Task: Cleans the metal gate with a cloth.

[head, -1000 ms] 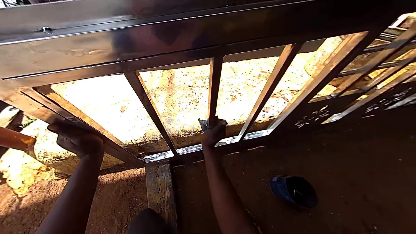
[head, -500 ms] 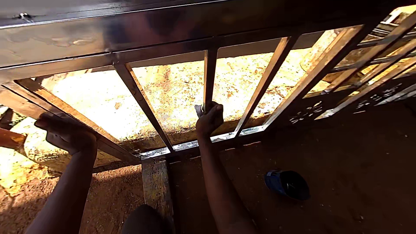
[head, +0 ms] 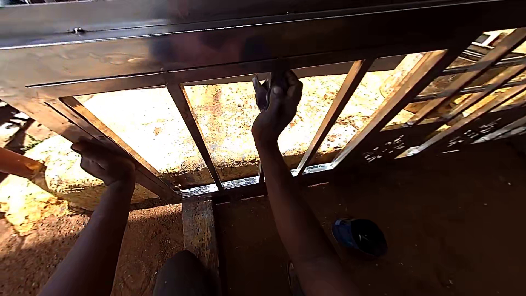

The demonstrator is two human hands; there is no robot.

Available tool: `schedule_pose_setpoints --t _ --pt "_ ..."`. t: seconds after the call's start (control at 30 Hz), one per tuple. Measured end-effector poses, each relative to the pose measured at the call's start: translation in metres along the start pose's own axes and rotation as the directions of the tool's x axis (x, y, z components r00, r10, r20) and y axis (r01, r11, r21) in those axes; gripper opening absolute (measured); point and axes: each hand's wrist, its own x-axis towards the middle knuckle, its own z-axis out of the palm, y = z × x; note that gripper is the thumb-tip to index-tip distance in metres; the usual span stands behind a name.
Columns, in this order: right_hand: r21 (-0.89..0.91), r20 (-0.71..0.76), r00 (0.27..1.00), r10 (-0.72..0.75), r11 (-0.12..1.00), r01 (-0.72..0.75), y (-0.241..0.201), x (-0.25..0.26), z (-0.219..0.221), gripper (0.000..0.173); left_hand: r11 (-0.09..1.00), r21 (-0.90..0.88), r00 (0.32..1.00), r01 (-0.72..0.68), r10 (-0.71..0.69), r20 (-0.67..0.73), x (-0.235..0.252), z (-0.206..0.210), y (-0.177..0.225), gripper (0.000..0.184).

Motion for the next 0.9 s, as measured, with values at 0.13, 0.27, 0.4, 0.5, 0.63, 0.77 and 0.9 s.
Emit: schedule_pose_setpoints --t 0.13,0.27,0.4,0.5,0.63,0.77,0.9 --pt "-0.34 0.372 0.927 0.045 0.936 0.092 0.106 -0.148 -0.107 0.049 0.997 0.073 1.0 -0.011 0.01 0.01 0.002 0.0 -0.001 0.056" --pt "-0.614 0.556 0.745 0.369 0.786 0.069 0.144 -0.221 -0.181 0.043 0.99 0.142 1.0 0.013 -0.017 0.026 -0.003 -0.005 0.001 0.062" --pt "-0.404 0.378 0.911 0.169 0.915 -0.002 0.093 -0.126 -0.107 0.048 0.993 0.114 1.0 -0.015 0.014 0.007 0.001 0.0 0.001 0.063" --pt "-0.163 0.235 0.971 0.032 0.987 0.007 0.037 -0.035 -0.045 0.035 0.996 0.082 0.999 -0.045 0.045 0.003 -0.001 0.0 -0.001 0.06" --pt "-0.176 0.243 0.965 0.099 0.983 -0.057 0.05 -0.063 -0.056 0.031 0.982 0.188 1.0 0.011 -0.012 0.003 0.004 0.003 -0.001 0.078" --pt "-0.217 0.19 0.977 0.101 0.974 -0.059 0.055 -0.071 -0.062 0.031 0.984 0.178 1.0 -0.019 0.018 0.01 0.002 0.005 0.0 0.077" --pt "-0.063 0.096 0.994 -0.051 0.996 0.057 0.002 0.011 -0.008 0.024 0.973 0.228 0.999 -0.034 0.03 0.023 0.002 0.003 -0.006 0.081"
